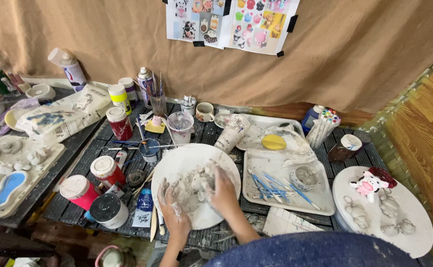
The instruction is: The person kneads a lump of gray clay on a white rotating plate using both hands. They repeatedly press, fold, and turn the material to consolidate it into a cohesive mass. The workspace is cluttered with paint bottles, brushes, and other craft supplies.
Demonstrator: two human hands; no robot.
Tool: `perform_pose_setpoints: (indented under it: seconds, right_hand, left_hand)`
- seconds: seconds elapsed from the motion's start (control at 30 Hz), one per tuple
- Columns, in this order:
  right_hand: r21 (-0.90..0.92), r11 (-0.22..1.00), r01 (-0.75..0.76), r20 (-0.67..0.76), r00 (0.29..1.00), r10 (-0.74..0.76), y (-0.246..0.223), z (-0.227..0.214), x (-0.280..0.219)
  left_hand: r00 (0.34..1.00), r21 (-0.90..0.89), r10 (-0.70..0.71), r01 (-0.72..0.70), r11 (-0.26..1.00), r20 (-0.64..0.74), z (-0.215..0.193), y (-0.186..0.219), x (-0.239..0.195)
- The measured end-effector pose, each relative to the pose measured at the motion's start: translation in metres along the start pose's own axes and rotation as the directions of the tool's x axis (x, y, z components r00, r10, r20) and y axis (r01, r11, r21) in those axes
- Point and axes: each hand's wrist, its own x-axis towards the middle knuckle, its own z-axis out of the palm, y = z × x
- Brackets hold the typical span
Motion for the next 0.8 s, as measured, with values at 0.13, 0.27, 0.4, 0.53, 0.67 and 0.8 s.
perform_pose_setpoints:
  seconds: [0.13, 0.27, 0.4, 0.53, 0.67, 0.8]
  right_hand:
    - [-0.269, 0.913, 0.307, -0.091, 0.935, -0.341, -0.015, 0.003, 0.013]
    - [-0.205, 0.872, 0.443, -0.081, 0.881, -0.467, -0.025, -0.003, 0.023]
    - [-0.207, 0.928, 0.310, 0.035, 0.950, -0.310, -0.032, 0.002, 0.033]
    - [-0.187, 0.933, 0.308, 0.070, 0.951, -0.300, -0.030, 0.005, 0.040]
    - [-0.229, 0.928, 0.293, 0.105, 0.956, -0.275, -0.023, 0.007, 0.039]
    - [-0.345, 0.906, 0.245, 0.227, 0.958, -0.173, -0.026, 0.007, 0.034]
  left_hand:
    - [1.000, 0.001, -0.005, 0.005, 1.000, 0.018, 0.003, 0.002, -0.002]
    - [0.998, 0.007, 0.014, -0.014, 1.000, 0.054, 0.002, 0.012, -0.003]
    - [1.000, 0.016, -0.019, 0.019, 1.000, 0.019, -0.003, 0.014, 0.003]
    - [0.999, 0.012, -0.032, 0.032, 0.999, 0.011, -0.004, 0.009, 0.004]
    - [0.997, 0.049, -0.065, 0.063, 0.997, 0.040, -0.001, -0.003, -0.001]
    - [0.987, 0.114, -0.137, 0.127, 0.985, 0.082, 0.005, -0.023, -0.006]
